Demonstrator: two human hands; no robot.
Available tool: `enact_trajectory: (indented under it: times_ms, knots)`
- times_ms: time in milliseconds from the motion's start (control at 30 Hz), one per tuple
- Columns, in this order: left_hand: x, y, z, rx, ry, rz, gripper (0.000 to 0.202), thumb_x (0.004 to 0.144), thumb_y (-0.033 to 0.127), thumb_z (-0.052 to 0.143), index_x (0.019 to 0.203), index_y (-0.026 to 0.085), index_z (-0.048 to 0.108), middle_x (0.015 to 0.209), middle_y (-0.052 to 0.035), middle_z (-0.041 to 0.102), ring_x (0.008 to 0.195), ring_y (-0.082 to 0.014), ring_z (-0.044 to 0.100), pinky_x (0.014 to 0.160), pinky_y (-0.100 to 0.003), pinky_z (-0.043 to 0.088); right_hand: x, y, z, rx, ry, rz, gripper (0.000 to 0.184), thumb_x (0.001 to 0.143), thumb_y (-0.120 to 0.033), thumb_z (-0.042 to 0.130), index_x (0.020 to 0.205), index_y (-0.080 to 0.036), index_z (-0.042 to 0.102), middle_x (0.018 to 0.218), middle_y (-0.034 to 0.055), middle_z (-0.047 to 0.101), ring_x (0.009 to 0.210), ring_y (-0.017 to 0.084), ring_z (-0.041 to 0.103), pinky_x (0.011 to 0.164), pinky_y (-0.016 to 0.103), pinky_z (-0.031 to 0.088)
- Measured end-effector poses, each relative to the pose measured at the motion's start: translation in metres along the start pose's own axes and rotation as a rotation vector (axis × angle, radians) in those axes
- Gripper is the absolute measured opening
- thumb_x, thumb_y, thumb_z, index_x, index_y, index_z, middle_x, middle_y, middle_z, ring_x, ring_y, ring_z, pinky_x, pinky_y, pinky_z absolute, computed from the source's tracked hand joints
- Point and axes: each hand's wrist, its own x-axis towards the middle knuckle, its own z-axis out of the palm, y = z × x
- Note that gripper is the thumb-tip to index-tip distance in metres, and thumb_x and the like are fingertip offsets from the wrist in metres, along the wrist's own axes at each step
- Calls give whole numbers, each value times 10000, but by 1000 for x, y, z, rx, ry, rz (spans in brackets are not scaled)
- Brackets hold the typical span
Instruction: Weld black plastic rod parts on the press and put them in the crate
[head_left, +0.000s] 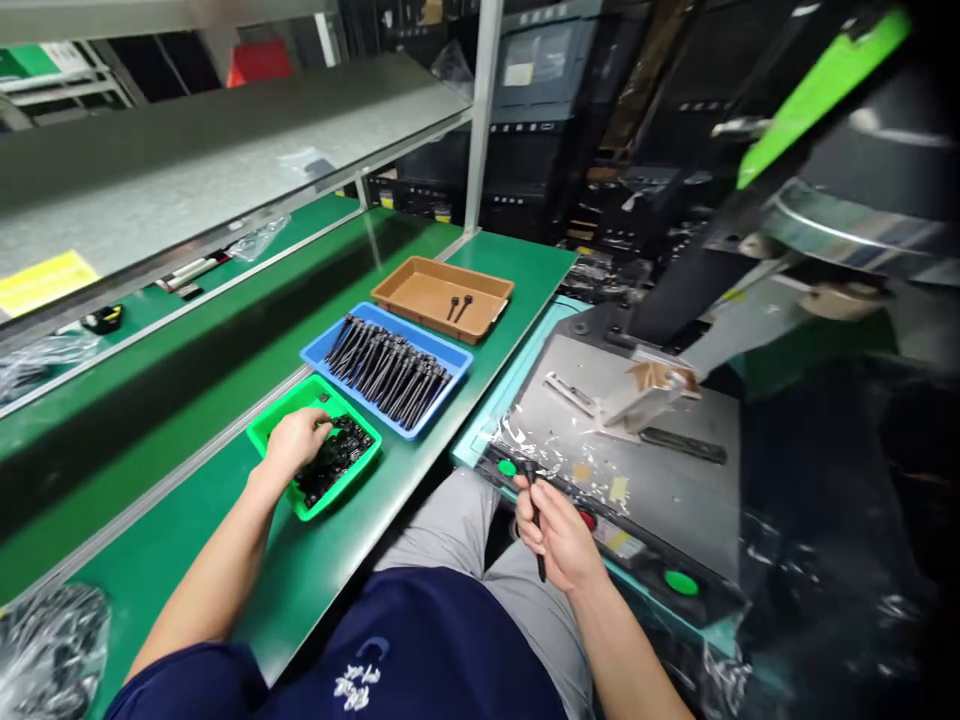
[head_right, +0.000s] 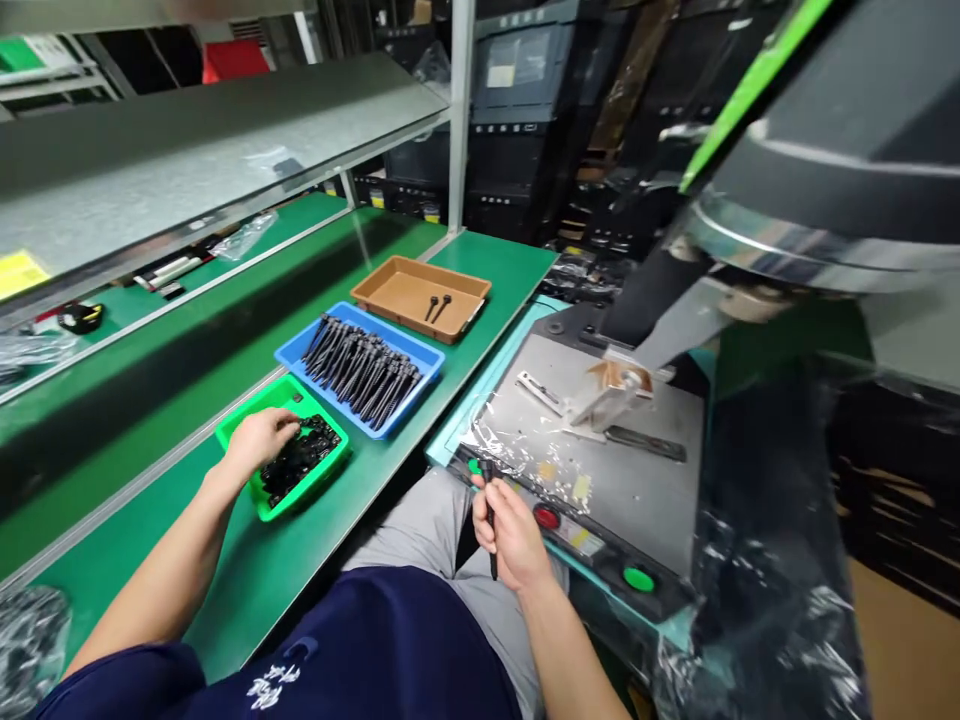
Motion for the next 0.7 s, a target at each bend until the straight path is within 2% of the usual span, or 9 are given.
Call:
enact_trajectory:
  times_ms: [100,200,300,533,633,700]
  knots:
    - [-6,-17,23,-55,-177,104,345,770,340,616,1081,213,694,1110,-95,690,1026,-283,616,907,-348,458,4,7,2,13,32,-10,365,756,-460,745,967,-188,624,650,-50,471,438,44,343,338,141,232]
    - [-7,-10,40,-49,-157,178,364,798,351,583,1107,180,665,1145,-126,653,1044,-284,601,925,-362,442,7,13,5,4,36,-5,355,752,-458,751,952,-190,630,659,-45,477,445,44,349,340,140,243]
    - [-2,-2,45,-9,-135,148,311,810,364,572,1039,174,662,1042,-133,662,936,-286,621,822,-361,461,8,19,6,-2,43,7,345,753,-459,749,938,-194,630,662,-43,478,445,46,344,337,140,248]
    - [11,-16,37,-109,-195,81,79,776,270,586,773,219,647,769,-35,691,741,-218,623,675,-297,422,6,35,-2,5,125,0,355,747,-448,749,980,-209,627,674,-43,474,453,53,356,337,147,274]
    - [4,-16,17,-131,-110,5,112,788,293,557,771,215,637,768,-28,695,714,-214,619,649,-297,420,5,40,-4,-42,113,6,364,763,-479,727,979,-207,618,676,-45,481,451,53,354,349,153,263]
    - [-7,-4,-1,-246,-8,-30,175,806,365,550,820,220,646,817,-22,703,747,-218,625,675,-303,439,4,42,-3,-135,76,-10,351,793,-513,687,932,-200,608,670,-43,491,451,55,351,361,162,259]
